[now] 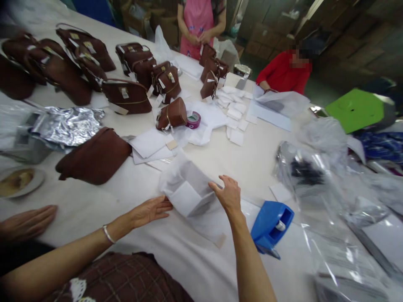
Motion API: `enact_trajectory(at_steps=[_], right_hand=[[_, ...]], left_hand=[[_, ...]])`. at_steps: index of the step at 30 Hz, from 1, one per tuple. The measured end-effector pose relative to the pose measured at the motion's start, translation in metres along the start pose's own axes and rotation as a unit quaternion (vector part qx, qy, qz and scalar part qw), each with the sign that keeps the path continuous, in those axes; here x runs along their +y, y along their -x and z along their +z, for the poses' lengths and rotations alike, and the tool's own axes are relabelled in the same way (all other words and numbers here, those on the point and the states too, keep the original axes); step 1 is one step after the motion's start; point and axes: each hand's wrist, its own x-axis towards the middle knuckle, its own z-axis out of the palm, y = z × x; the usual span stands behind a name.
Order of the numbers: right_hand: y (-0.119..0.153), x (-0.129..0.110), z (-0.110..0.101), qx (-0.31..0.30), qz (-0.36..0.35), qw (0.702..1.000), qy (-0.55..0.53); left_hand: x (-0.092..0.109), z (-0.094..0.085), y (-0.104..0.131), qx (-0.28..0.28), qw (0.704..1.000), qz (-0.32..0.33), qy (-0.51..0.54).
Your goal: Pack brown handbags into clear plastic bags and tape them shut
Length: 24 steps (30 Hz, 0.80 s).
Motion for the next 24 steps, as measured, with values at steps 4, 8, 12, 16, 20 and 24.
enact_trajectory(at_steps=[4, 8, 12, 16, 20, 24], right_hand=[[-0.043, -0.022, 0.013, -0.143, 0.053, 0.987, -0.044], [-0.038, -0.018, 0.013, -0.266, 0.088, 0.953, -0.117], [-0.002, -0.008, 0.013, -0.279, 0.126, 0.931, -0.198], [0.05, -0.01, 0.024, -0.26, 0.163, 0.907, -0.288], [0.108, -0.018, 0.049, -0.222, 0.233, 0.824, -0.466], [0.15, -0.025, 0.072, -0.153, 0.325, 0.737, -0.573]], left_hand=[[0.001, 0.02, -0.013, 0.047, 0.995, 0.089, 0.0], [0.012, 0.036, -0.024, 0.089, 0.986, 0.138, -0.006], [0.033, 0.044, -0.029, 0.116, 0.979, 0.159, -0.06], [0.07, 0.051, -0.03, 0.1, 0.962, 0.188, -0.174], [0.108, 0.065, -0.032, 0.049, 0.924, 0.204, -0.319], [0.115, 0.081, -0.044, 0.037, 0.876, 0.205, -0.435]])
